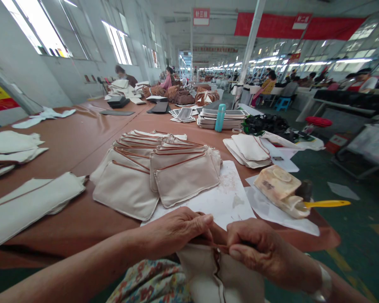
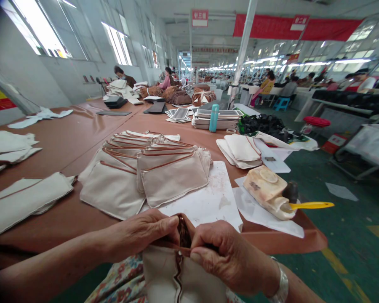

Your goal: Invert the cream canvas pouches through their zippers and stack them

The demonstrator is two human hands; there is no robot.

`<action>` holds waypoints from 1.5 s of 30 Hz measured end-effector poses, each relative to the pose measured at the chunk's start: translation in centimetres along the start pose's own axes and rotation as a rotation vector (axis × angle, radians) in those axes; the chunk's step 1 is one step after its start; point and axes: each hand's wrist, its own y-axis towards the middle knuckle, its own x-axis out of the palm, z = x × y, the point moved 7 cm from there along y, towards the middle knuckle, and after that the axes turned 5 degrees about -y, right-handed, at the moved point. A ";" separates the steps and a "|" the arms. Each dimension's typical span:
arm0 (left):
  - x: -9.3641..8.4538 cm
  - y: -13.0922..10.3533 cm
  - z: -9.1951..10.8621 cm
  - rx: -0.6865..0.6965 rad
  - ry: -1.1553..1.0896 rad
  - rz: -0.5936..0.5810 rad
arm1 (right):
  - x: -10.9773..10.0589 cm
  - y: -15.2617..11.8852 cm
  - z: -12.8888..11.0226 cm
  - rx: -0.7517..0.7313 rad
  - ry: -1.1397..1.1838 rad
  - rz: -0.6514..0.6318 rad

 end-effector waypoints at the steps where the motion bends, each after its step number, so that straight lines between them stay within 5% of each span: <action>1: 0.1 0.2 -0.2 -0.008 -0.037 -0.014 | 0.0 0.0 0.0 0.005 -0.010 -0.001; 6: 1.0 0.6 -0.1 0.061 -0.127 -0.108 | -0.2 0.1 0.5 0.039 -0.060 -0.010; 11: 1.3 0.5 1.8 0.160 0.037 -0.133 | -0.3 0.2 1.0 0.063 -0.051 -0.007; 22: 1.6 0.1 2.2 0.475 0.706 0.117 | 0.4 1.8 0.8 -0.003 0.061 -0.154; 25: 1.3 0.3 1.4 0.384 0.566 0.096 | 0.4 2.0 1.1 -0.041 0.181 -0.089; 32: 1.3 1.3 -3.7 0.028 -0.340 -0.079 | 1.3 2.0 2.0 -0.112 0.345 -0.031; 38: -0.3 0.7 -1.5 0.060 -0.219 -0.107 | 1.2 1.4 2.1 -0.072 0.274 -0.110; 42: 0.4 0.5 -0.7 0.061 -0.188 -0.216 | 0.7 1.4 1.4 -0.100 0.133 -0.099; 45: 1.0 0.7 -0.5 0.139 -0.099 -0.180 | 0.5 1.5 1.3 -0.103 0.094 -0.069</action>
